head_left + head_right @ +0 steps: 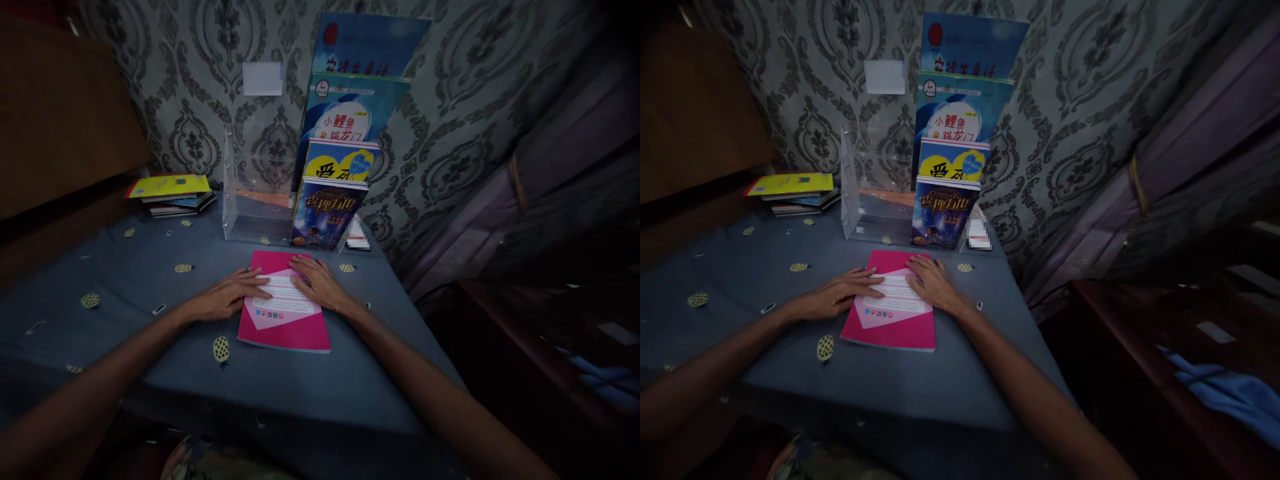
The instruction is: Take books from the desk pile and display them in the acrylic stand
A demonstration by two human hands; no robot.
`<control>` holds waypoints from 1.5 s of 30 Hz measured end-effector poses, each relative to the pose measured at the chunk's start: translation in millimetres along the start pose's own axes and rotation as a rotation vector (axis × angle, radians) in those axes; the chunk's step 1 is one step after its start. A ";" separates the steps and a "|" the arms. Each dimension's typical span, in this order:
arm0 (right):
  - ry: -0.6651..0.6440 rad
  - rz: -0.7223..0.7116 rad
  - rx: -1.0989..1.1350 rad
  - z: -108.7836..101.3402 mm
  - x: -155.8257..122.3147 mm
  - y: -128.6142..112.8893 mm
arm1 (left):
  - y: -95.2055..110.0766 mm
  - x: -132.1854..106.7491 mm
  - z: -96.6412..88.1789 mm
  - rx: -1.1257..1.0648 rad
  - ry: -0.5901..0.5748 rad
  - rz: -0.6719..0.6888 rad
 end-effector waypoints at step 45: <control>0.118 0.154 0.263 -4.5 3.0 49.3 | -27.7 127.7 15.9 0.249 0.045 0.064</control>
Point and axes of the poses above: each hand's wrist, its own x-axis towards the middle knuckle, its own z-axis out of the palm, y = z × x, the point moved 5 cm from there along x, towards the middle knuckle, and after that the axes turned 15 degrees about -x, right-handed, at the moved point
